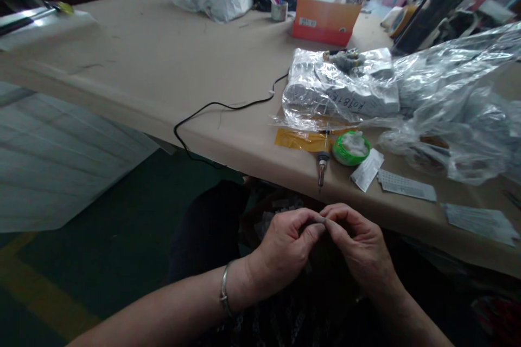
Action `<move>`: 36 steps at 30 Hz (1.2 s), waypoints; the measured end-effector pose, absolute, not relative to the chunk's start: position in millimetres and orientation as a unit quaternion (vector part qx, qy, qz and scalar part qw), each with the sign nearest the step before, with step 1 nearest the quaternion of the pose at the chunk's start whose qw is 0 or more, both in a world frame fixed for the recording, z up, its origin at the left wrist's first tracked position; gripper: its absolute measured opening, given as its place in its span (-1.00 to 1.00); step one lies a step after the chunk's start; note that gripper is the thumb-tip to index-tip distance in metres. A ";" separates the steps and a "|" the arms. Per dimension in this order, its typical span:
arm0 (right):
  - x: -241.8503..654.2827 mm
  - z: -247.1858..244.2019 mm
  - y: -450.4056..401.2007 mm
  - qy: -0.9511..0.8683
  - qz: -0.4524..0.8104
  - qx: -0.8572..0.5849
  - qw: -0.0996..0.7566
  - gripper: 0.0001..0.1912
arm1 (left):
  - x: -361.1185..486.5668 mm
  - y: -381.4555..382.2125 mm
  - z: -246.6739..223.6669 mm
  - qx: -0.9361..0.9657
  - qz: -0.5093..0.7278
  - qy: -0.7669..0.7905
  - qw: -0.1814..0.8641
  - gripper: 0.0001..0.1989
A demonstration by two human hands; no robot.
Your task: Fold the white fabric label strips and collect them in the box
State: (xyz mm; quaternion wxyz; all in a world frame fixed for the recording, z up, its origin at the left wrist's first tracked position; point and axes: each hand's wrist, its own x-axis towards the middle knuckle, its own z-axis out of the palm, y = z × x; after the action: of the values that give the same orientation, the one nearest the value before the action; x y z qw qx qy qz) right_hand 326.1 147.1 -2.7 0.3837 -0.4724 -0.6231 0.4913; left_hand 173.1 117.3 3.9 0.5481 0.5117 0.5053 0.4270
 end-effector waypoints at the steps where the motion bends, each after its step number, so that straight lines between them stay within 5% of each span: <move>1: 324.6 -2.1 150.6 -0.630 0.480 -0.475 0.383 -0.86 | 171.4 121.5 4.7 0.528 0.430 0.515 0.521 -0.84; 14: 314.6 -7.4 166.7 -0.697 0.350 -0.504 0.372 -0.90 | 163.0 142.1 -2.6 0.622 0.409 0.565 0.357 -0.79; 36: 316.3 -15.2 175.8 -0.722 0.300 -0.495 0.378 -0.89 | 162.2 154.0 -6.4 0.631 0.423 0.558 0.336 -0.80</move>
State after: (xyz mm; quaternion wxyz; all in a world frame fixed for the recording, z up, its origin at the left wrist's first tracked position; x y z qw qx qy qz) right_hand 316.3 175.8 -15.2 0.3781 -0.4951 -0.7224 0.3001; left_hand 162.2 154.0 -6.4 0.3357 0.6305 0.5576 0.4229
